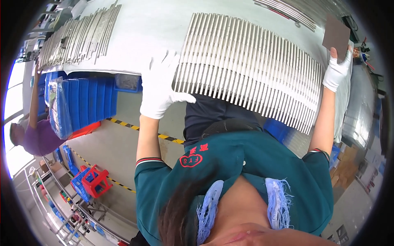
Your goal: The person polishes metal rods by hand using a sanding block, aligning them in rows on a workbench.
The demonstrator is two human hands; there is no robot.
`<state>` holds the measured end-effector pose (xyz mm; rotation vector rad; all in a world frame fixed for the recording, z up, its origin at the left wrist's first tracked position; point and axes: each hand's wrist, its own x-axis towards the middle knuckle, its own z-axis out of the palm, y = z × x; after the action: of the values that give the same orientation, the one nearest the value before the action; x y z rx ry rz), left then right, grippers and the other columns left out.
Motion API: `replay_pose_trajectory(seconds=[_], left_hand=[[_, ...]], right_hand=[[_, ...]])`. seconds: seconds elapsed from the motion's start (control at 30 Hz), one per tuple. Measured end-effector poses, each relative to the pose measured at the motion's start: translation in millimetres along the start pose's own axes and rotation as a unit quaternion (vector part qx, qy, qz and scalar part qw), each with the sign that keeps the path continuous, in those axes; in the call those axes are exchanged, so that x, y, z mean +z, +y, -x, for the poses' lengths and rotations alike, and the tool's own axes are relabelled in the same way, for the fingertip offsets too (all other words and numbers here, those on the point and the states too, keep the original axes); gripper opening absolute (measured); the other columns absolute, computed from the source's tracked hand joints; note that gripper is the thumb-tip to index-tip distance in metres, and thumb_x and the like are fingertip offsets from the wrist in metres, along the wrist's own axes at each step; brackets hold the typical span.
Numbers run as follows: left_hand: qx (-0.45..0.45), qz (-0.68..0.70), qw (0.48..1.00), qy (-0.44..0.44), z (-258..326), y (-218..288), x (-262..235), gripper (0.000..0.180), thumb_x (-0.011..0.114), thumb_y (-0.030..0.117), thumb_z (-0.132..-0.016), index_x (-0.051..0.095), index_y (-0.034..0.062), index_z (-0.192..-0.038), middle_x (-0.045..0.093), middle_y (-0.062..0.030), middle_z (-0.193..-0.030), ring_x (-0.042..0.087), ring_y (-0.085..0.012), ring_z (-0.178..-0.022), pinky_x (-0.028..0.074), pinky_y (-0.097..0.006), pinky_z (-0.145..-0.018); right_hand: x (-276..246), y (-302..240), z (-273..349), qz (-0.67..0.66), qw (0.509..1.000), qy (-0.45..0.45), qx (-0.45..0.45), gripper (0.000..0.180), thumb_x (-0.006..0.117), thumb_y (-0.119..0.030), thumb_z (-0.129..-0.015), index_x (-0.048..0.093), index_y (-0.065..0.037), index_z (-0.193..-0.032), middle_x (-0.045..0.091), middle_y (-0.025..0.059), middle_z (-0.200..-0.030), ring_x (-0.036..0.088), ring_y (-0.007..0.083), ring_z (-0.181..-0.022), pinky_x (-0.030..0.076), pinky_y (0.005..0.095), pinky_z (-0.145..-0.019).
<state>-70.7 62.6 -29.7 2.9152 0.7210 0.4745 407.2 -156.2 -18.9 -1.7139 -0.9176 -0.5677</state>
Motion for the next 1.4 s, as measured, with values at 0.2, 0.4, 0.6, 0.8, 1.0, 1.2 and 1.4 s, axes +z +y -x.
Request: replay_pose_trajectory(seconds=[0.2,0.4,0.6,0.8,1.0,1.2,1.4], left_hand=[[0.008,0.008,1.0,0.029,-5.5,-2.7,9.5,0.128,0.055,0.097,-0.057,0.056,0.0036,-0.145,0.058,-0.0198,-0.145,0.049,-0.0362,-0.141,0.023,-0.056,-0.122],[0.0,0.021,0.999,0.033,-4.2,-1.1,10.9,0.126,0.054,0.097,-0.061,0.056,0.0033,-0.145,0.058,-0.0201,-0.146,0.049,-0.0365,-0.141,0.024,-0.055,-0.121],[-0.008,0.05,0.997,0.053,-0.8,-0.4,14.9,0.119,0.06,0.092,-0.065,0.058,0.0019,-0.143,0.057,-0.0212,-0.146,0.049,-0.0384,-0.141,0.025,-0.056,-0.122],[-0.001,0.043,0.997,0.06,-1.2,5.9,9.4,0.113,0.066,0.085,-0.067,0.058,0.0019,-0.143,0.056,-0.0207,-0.147,0.049,-0.0385,-0.14,0.027,-0.055,-0.121],[0.048,0.058,0.997,0.007,-1.3,38.7,-0.8,0.08,0.078,0.056,-0.073,0.062,0.0128,-0.139,0.059,-0.0133,-0.143,0.052,-0.0347,-0.137,0.038,-0.051,-0.113],[0.077,0.025,0.996,0.043,-8.0,49.8,8.3,0.058,0.076,0.018,-0.074,0.068,0.0167,-0.131,0.064,-0.0088,-0.134,0.056,-0.0311,-0.131,0.046,-0.046,-0.105],[0.096,0.035,0.991,0.088,-7.6,47.9,11.6,0.043,0.072,0.022,-0.077,0.072,0.017,-0.12,0.068,-0.006,-0.124,0.062,-0.0298,-0.122,0.05,-0.046,-0.1]], right_hand=[[0.8,6.6,2.8,-0.016,1.0,-0.019,0.018,0.075,0.083,-0.028,-0.091,0.046,0.003,-0.149,0.058,0.0153,-0.144,0.054,0.0217,-0.132,0.038,0.0334,-0.114],[0.9,7.0,2.8,-0.028,0.999,-0.016,0.035,0.076,0.083,-0.028,-0.091,0.045,0.004,-0.15,0.057,0.0144,-0.145,0.053,0.0211,-0.132,0.038,0.0325,-0.114],[0.1,7.6,2.4,-0.036,0.998,-0.026,0.043,0.077,0.083,-0.027,-0.091,0.045,0.004,-0.15,0.056,0.015,-0.145,0.053,0.0219,-0.132,0.038,0.0326,-0.115],[0.6,5.7,3.3,-0.033,0.998,-0.026,0.045,0.076,0.082,-0.027,-0.091,0.045,0.003,-0.15,0.057,0.0146,-0.144,0.053,0.022,-0.132,0.038,0.033,-0.114],[0.3,4.2,4.0,-0.042,0.997,-0.03,0.052,0.076,0.082,-0.026,-0.091,0.044,0.003,-0.15,0.057,0.0145,-0.143,0.054,0.0219,-0.131,0.039,0.0329,-0.113],[0.0,7.0,5.5,-0.038,0.998,-0.031,0.038,0.074,0.082,-0.025,-0.092,0.046,0.003,-0.149,0.057,0.0139,-0.143,0.054,0.0219,-0.13,0.039,0.0329,-0.113],[6.1,-27.3,5.2,-0.082,0.991,-0.086,0.058,0.076,0.08,-0.031,-0.092,0.046,0.001,-0.152,0.057,0.0136,-0.146,0.053,0.0223,-0.134,0.038,0.0344,-0.115]])
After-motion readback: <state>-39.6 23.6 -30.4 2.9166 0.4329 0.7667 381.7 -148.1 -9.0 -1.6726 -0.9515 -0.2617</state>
